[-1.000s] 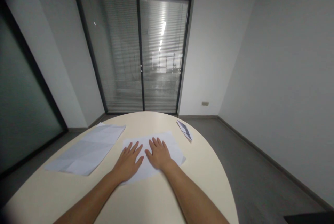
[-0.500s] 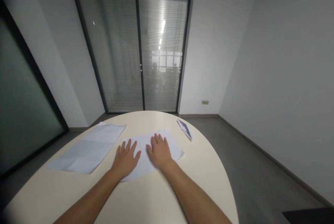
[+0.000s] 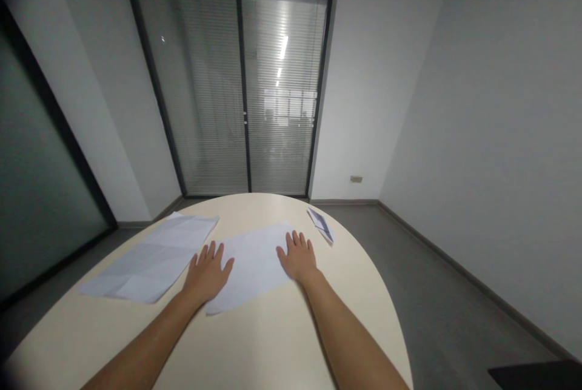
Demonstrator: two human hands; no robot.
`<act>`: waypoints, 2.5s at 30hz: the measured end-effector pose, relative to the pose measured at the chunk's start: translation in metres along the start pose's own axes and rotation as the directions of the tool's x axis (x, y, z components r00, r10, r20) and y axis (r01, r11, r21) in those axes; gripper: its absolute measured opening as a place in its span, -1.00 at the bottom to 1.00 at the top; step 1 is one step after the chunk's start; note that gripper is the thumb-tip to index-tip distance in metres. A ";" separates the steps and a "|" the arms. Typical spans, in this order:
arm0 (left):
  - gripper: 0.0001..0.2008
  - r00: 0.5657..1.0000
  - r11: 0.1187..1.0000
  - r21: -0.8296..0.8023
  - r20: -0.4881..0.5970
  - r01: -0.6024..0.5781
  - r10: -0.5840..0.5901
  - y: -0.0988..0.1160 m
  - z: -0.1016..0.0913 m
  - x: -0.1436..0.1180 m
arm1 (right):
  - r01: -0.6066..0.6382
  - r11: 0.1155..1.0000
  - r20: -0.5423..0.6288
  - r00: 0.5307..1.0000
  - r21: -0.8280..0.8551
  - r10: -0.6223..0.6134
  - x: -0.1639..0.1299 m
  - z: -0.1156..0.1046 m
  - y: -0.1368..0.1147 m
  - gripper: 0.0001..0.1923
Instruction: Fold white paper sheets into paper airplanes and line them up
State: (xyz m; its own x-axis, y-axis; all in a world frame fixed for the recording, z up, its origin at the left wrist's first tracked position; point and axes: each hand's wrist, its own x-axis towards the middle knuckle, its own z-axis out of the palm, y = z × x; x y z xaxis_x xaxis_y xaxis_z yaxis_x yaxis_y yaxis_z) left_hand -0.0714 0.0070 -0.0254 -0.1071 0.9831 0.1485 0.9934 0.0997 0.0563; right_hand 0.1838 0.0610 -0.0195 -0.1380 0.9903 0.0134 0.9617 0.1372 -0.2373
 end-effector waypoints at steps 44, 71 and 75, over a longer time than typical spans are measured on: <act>-0.50 0.939 0.931 -0.122 -0.044 -0.343 0.340 0.022 -0.025 -0.022 | 0.352 0.931 0.058 0.932 0.097 -0.359 -0.035 0.002 -0.066 -0.35; -0.50 0.873 0.839 -0.254 -0.051 -0.482 0.486 0.007 -0.012 -0.010 | 0.166 0.983 0.001 0.986 0.085 -0.166 -0.010 -0.005 -0.023 -0.30; -0.45 0.913 0.889 -0.217 -0.021 -0.403 0.408 0.008 -0.009 -0.008 | 0.151 0.986 -0.002 0.989 0.072 -0.151 -0.009 -0.007 -0.017 -0.31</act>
State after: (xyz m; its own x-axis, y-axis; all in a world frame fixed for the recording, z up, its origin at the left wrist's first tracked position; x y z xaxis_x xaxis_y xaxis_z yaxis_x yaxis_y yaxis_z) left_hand -0.0628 -0.0014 -0.0177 0.3068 0.9347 0.1794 0.9177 -0.3405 0.2049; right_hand 0.1707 0.0495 -0.0087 -0.2810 0.9583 0.0512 0.9102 0.2831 -0.3023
